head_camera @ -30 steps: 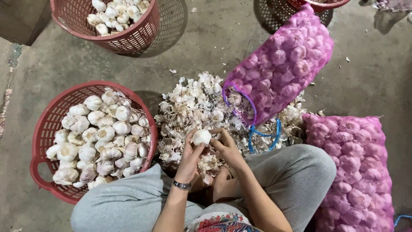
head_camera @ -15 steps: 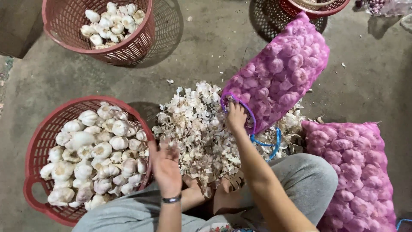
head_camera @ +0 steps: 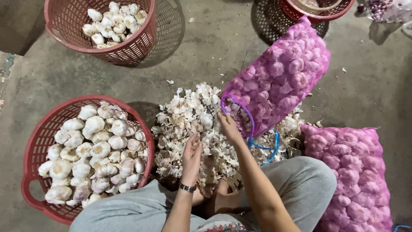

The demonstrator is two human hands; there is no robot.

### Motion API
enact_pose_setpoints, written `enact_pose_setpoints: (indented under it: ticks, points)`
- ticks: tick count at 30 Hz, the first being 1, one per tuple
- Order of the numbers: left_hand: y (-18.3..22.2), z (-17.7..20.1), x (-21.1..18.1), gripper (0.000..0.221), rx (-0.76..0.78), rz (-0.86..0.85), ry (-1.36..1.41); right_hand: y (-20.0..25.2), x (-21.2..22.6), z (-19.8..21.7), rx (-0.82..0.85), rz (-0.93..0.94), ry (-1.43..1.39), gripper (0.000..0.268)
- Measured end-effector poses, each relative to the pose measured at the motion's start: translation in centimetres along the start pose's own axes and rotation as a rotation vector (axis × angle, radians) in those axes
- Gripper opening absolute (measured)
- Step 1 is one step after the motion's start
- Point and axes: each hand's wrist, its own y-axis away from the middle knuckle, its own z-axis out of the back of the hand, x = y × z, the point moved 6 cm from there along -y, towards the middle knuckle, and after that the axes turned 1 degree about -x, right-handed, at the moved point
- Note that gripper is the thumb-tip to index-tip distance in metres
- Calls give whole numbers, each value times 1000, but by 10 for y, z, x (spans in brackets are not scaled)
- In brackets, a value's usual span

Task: Peeling the outer papery skin from garlic bulbs by hand and placing them into a collection basket.

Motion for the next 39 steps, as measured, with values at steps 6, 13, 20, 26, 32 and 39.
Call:
enact_pose_setpoints:
  ticks: [6,13,20,26,32,39]
  points:
    - [25,-17,-43,61,194,-201,11,138,102,-4,431,17,-121,81]
    - [35,1,-34,60,262,-177,221,117,39,6,302,164,-453,28]
    - [41,12,-45,60,293,-235,378,114,46,-3,269,174,-514,18]
    - [44,29,-53,59,296,-289,360,124,67,-17,323,184,-569,18]
    - [34,23,-60,52,237,-87,604,114,62,-15,335,130,-458,22]
    - [-45,55,-175,15,-62,-137,782,25,-52,-36,-101,161,549,38]
